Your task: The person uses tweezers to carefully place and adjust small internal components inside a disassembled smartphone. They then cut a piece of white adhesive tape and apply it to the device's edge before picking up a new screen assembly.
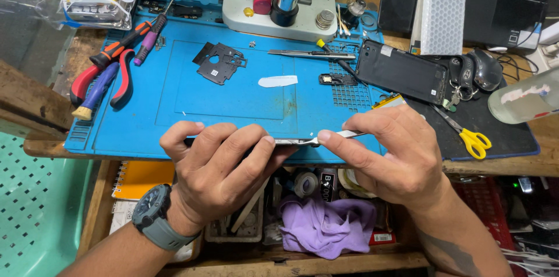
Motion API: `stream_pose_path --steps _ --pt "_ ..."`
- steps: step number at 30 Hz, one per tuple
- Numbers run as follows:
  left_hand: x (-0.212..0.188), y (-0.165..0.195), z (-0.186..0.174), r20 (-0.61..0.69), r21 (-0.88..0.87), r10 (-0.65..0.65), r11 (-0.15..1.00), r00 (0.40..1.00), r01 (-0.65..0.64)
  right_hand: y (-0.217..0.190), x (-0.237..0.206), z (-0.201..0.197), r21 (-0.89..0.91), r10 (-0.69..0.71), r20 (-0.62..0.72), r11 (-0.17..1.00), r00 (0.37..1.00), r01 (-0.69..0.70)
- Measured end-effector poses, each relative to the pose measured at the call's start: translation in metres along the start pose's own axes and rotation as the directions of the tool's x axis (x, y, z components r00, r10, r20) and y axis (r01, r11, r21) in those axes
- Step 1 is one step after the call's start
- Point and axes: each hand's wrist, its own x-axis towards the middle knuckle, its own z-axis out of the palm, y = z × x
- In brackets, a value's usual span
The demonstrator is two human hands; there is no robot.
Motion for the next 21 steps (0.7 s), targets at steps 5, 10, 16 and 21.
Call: stream_pose_path --steps 5,10,16,21 --pt "0.0006 0.0001 -0.0001 0.003 0.003 -0.003 1.0 1.0 0.003 0.0024 -0.0053 -0.0055 0.001 0.025 0.018 1.0 1.0 -0.025" --pt "0.0018 0.0016 -0.0005 0.0 0.019 -0.014 1.0 1.0 0.014 0.0016 -0.0058 -0.007 0.017 0.053 0.002 0.998 0.999 -0.053" --pt "0.004 0.002 -0.0017 0.011 0.022 -0.024 0.999 1.0 0.023 0.003 -0.0053 -0.0035 0.029 0.022 0.014 0.999 1.0 -0.022" --pt "0.0042 0.0011 -0.0028 0.031 0.023 -0.019 1.0 0.999 0.019 0.0056 -0.0083 -0.0074 0.005 0.053 0.018 0.999 0.998 -0.053"
